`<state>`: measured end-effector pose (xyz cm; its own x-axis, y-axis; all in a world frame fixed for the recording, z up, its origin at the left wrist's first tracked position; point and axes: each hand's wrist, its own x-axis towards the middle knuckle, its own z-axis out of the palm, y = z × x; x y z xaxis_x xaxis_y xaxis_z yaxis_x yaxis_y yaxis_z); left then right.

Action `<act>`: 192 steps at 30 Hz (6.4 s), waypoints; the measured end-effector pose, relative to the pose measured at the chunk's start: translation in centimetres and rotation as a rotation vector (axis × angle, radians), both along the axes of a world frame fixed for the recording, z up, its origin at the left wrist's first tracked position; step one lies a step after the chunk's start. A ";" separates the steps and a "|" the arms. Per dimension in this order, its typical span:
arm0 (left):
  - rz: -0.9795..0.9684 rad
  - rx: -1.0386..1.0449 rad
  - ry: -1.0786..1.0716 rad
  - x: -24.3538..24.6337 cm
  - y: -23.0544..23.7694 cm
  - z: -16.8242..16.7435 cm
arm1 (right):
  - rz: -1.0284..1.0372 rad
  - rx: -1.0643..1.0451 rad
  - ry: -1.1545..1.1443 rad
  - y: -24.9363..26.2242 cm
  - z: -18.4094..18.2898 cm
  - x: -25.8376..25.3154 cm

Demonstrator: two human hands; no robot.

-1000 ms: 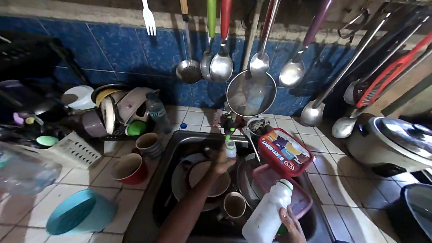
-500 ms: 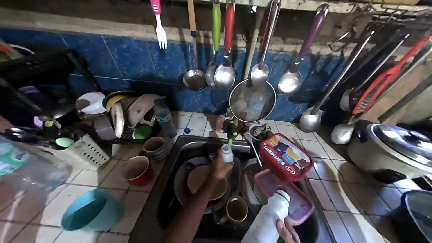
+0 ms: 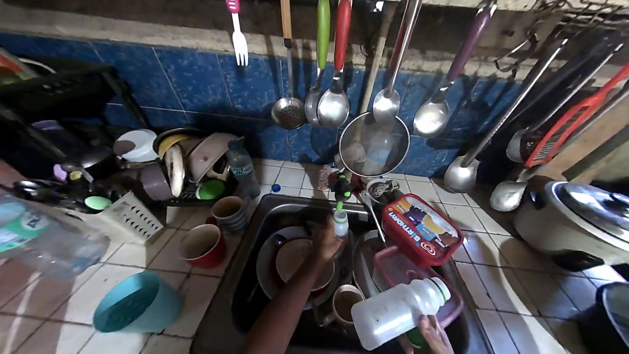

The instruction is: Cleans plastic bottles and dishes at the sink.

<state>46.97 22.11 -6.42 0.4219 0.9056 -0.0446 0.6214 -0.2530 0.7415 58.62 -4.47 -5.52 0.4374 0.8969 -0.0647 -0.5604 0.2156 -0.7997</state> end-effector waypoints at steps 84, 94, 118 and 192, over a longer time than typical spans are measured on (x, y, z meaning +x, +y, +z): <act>0.205 0.089 -0.783 -3.4 0.4 -1.0 | 0.266 -0.432 -1.281 23.2 3.2 -0.2; 0.177 0.234 -0.437 -16.3 -8.0 7.1 | 0.308 -0.368 -1.221 23.7 1.6 -0.4; 0.222 0.058 -0.464 -25.3 -21.1 4.0 | 0.332 -0.522 -1.327 23.4 2.7 -0.8; 0.338 0.633 -0.007 -27.1 -24.9 5.0 | 0.721 0.488 -1.527 4.4 9.4 -20.3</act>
